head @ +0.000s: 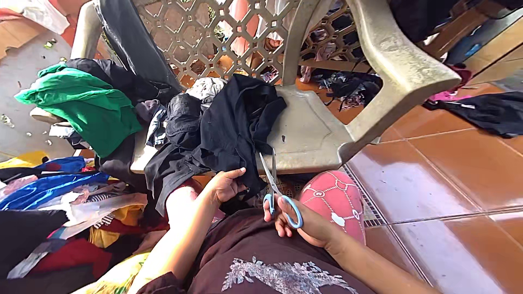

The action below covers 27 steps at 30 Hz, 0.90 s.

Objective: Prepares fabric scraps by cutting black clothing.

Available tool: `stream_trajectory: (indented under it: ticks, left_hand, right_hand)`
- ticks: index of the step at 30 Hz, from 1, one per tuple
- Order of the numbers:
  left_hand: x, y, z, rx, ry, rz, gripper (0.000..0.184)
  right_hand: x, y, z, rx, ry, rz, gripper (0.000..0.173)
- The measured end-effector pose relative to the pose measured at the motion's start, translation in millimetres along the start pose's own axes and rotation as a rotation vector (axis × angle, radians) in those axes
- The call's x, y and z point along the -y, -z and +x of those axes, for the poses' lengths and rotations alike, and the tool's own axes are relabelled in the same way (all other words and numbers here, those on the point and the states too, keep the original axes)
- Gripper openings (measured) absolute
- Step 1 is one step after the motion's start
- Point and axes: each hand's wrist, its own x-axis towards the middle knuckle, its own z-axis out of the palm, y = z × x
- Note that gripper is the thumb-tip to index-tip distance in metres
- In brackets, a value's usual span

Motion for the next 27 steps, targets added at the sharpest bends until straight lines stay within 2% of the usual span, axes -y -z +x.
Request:
stream_trajectory:
  ticks: [3,8,11,16,19,22,27]
  left_hand:
    - [-4.0,-13.2,3.0,0.049,-0.034,-0.082,0.021]
    - [-8.7,-42.2,5.9,0.127,-0.280,-0.228,0.014]
    - [-5.0,-51.6,7.4,0.109,-0.355,-0.211,0.016]
    - [8.1,-56.0,3.8,0.011,-0.354,-0.156,0.029]
    - [10.9,-54.8,0.9,-0.028,-0.298,-0.173,0.035]
    - [7.5,-51.0,2.2,-0.048,-0.300,-0.236,0.030]
    - [-1.4,-40.0,0.5,0.037,-0.310,-0.317,0.034]
  right_hand:
    - [-9.1,-4.8,-7.3,0.050,0.004,-0.045,0.066]
    - [-10.9,-8.9,-15.9,0.010,0.010,-0.059,0.054]
    - [-11.5,-11.7,-16.7,-0.026,0.012,-0.042,0.045]
    - [-5.6,-19.9,-13.4,-0.082,-0.024,-0.009,0.027]
    - [-2.4,-22.8,-12.3,-0.064,-0.061,-0.025,0.027]
    - [-3.0,-23.5,-12.3,-0.055,-0.068,-0.024,0.027]
    - [-8.7,-20.9,-14.8,-0.064,-0.055,-0.027,0.029]
